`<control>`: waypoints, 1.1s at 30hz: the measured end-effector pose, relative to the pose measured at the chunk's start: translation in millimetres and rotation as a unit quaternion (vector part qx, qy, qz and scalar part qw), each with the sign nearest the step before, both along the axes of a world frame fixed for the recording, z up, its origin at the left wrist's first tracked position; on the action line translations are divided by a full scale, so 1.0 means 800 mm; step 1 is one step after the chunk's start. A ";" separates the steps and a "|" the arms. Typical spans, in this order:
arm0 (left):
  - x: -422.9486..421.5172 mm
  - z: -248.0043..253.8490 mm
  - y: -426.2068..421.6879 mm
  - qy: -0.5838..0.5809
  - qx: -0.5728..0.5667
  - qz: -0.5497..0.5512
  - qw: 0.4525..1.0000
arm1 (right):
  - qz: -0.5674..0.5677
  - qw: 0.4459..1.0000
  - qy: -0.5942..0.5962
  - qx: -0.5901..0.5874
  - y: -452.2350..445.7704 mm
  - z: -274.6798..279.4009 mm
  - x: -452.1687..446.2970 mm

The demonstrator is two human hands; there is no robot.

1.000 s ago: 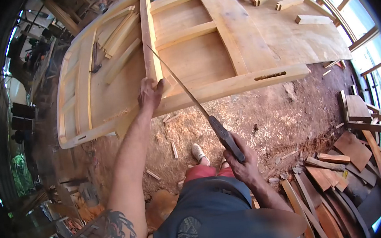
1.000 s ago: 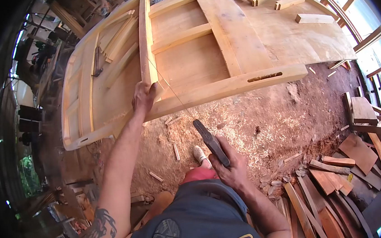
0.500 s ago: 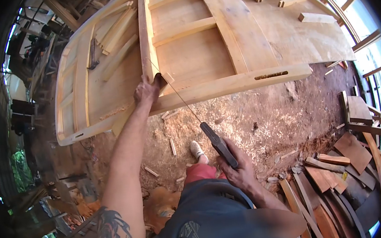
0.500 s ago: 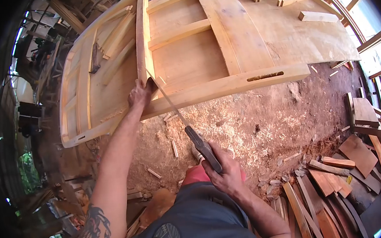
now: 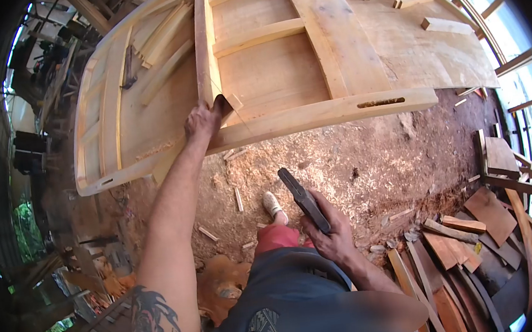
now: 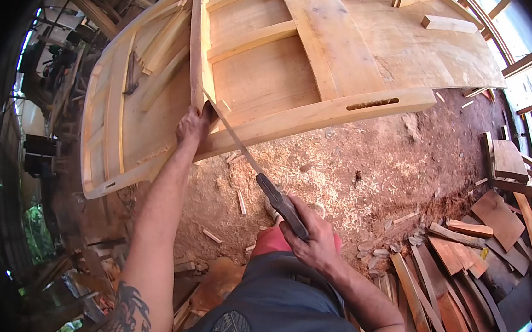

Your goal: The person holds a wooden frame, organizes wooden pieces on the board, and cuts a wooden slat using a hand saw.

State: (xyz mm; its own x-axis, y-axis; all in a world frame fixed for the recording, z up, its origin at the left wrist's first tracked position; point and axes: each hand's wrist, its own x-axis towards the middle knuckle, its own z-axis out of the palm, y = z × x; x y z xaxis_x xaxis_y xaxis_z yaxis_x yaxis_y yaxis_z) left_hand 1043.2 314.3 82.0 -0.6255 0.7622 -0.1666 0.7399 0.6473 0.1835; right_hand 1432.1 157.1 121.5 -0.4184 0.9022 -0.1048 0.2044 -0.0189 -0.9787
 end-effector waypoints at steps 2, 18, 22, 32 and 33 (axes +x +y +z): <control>-0.003 -0.003 0.001 0.001 0.000 -0.001 1.000 | -0.007 0.999 0.002 0.049 -0.001 -0.005 0.000; 0.000 -0.004 -0.001 0.010 0.004 0.005 1.000 | -0.004 0.998 -0.054 0.041 -0.006 0.000 0.019; 0.001 -0.004 0.000 0.016 -0.018 -0.008 1.000 | 0.005 0.998 -0.052 0.026 -0.008 0.006 0.030; -0.001 -0.006 0.001 0.009 -0.019 -0.012 1.000 | 0.003 0.998 -0.049 0.033 -0.017 0.009 0.019; -0.003 -0.008 0.002 0.009 -0.017 -0.014 1.000 | 0.000 0.998 -0.053 0.027 -0.016 0.011 0.018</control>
